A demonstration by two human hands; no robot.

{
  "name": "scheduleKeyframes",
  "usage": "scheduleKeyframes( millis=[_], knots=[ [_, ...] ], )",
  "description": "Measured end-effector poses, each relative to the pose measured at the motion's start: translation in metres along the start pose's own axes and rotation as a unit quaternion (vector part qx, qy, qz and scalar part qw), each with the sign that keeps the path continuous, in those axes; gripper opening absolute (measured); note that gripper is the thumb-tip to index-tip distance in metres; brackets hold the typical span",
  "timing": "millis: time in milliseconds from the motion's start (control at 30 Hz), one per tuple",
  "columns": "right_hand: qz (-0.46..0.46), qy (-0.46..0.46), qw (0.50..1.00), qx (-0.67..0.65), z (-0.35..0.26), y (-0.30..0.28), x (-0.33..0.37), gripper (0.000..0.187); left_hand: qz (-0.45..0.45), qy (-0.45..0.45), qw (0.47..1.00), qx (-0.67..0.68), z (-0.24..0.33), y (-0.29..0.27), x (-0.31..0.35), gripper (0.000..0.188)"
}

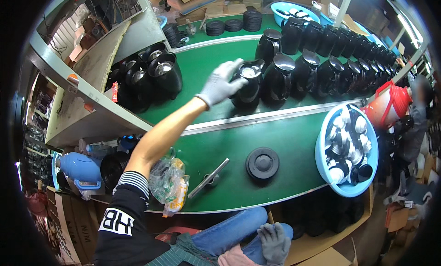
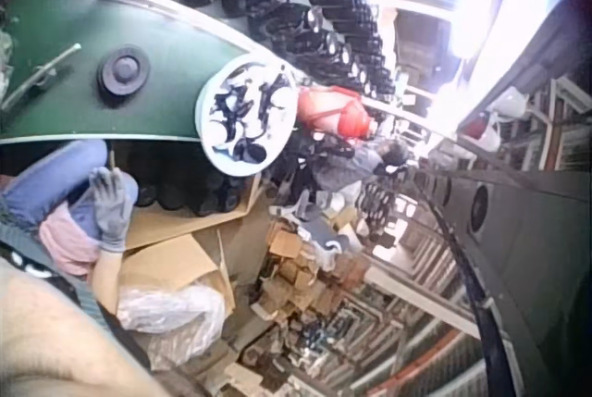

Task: The person assembles black ceramic jars by inserting a metal rod into the base and securing a lid. They handle each jar one at a time, rotate it to inspect the fit, and place the completed unit on the table.

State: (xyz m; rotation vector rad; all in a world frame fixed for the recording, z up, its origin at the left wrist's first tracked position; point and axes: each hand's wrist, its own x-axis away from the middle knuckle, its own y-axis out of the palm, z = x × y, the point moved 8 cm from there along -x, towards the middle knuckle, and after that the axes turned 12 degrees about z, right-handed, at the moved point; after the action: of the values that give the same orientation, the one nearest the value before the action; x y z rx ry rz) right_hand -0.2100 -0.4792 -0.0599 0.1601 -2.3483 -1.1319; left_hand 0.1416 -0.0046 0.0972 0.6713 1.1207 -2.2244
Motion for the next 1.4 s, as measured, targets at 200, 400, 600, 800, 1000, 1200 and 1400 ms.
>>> scheduleKeyframes(
  millis=[200, 400, 600, 800, 1000, 1200, 1400],
  knots=[
    [-0.046, -0.015, 0.998, -0.039, -0.003, 0.024, 0.001, 0.072, 0.093, -0.099, 0.843, -0.52, -0.13, -0.124, 0.013, 0.063],
    [-0.043, 0.013, 0.998, -0.042, 0.0, 0.021, -0.004, 0.069, 0.022, -0.048, 0.93, -0.364, -0.136, -0.161, 0.047, 0.042],
    [0.028, -0.1, 0.953, 0.283, -0.001, 0.067, -0.006, 0.058, -0.006, 0.076, 0.983, -0.165, 0.048, -0.195, 0.087, 0.038],
    [-0.15, -0.524, 0.598, 0.587, -0.051, 0.286, 0.025, 0.081, -0.133, 0.162, 0.978, -0.012, 0.206, -0.235, 0.16, 0.033],
    [-0.223, -0.474, 0.534, 0.663, -0.039, 0.3, 0.061, 0.052, -0.271, 0.186, 0.939, 0.1, 0.272, -0.248, 0.233, 0.044],
    [-0.032, -0.409, 0.719, 0.561, -0.058, 0.197, 0.104, 0.042, -0.178, 0.024, 0.965, 0.19, 0.211, -0.239, 0.288, 0.077],
    [0.109, -0.247, 0.89, 0.369, -0.064, 0.155, 0.114, 0.047, -0.263, -0.287, 0.829, 0.403, 0.182, -0.173, 0.37, 0.083]
  ],
)
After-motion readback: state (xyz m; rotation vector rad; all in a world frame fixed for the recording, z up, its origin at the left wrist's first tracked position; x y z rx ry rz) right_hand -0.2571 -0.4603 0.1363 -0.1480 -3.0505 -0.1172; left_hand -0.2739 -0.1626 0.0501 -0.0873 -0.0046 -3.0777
